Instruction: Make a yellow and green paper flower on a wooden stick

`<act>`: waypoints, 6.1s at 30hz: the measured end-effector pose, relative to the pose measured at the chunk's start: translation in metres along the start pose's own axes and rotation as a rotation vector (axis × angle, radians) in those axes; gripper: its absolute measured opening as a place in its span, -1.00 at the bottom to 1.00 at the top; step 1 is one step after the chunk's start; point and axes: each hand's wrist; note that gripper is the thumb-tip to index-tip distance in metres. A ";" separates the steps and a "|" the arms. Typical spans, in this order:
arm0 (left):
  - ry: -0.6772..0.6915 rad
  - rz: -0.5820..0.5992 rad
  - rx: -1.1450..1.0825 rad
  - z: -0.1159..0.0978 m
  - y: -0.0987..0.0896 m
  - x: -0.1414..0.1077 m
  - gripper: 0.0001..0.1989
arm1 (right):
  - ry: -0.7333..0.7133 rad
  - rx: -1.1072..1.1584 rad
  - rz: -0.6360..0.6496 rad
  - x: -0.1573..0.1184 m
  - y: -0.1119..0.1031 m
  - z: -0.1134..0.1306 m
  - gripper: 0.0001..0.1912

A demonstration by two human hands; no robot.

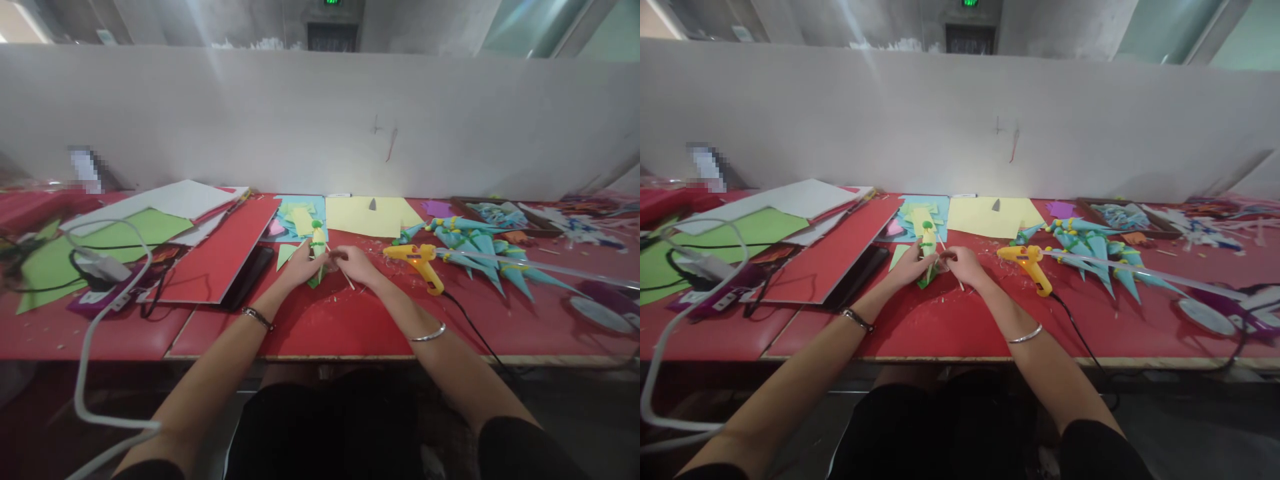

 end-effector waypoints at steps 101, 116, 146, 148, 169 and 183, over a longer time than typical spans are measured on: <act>0.174 0.050 -0.139 0.009 -0.004 0.006 -0.56 | -0.268 0.356 -0.443 0.001 0.001 0.002 -0.94; 0.055 0.120 -0.332 0.006 -0.002 0.006 -0.57 | -0.297 0.273 -0.457 -0.002 -0.001 0.004 -0.86; 0.073 0.187 -0.215 0.001 -0.003 0.003 -0.52 | -0.370 0.193 -0.500 -0.008 -0.002 0.013 -0.83; 0.088 0.188 -0.226 0.003 -0.003 0.004 -0.55 | -0.360 0.220 -0.488 -0.009 -0.001 0.013 -0.85; 0.139 0.197 -0.280 0.010 -0.002 0.007 -0.64 | -0.419 0.199 -0.380 -0.009 -0.002 0.019 -0.87; 0.125 0.199 -0.317 0.006 0.000 0.006 -0.57 | -0.393 0.215 -0.394 -0.008 -0.001 0.019 -0.87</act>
Point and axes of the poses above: each hand's wrist, its own x-axis towards the middle knuckle, its own y-axis out of the palm, z = x × y, and after that the axes turned 2 degrees about z, right-handed
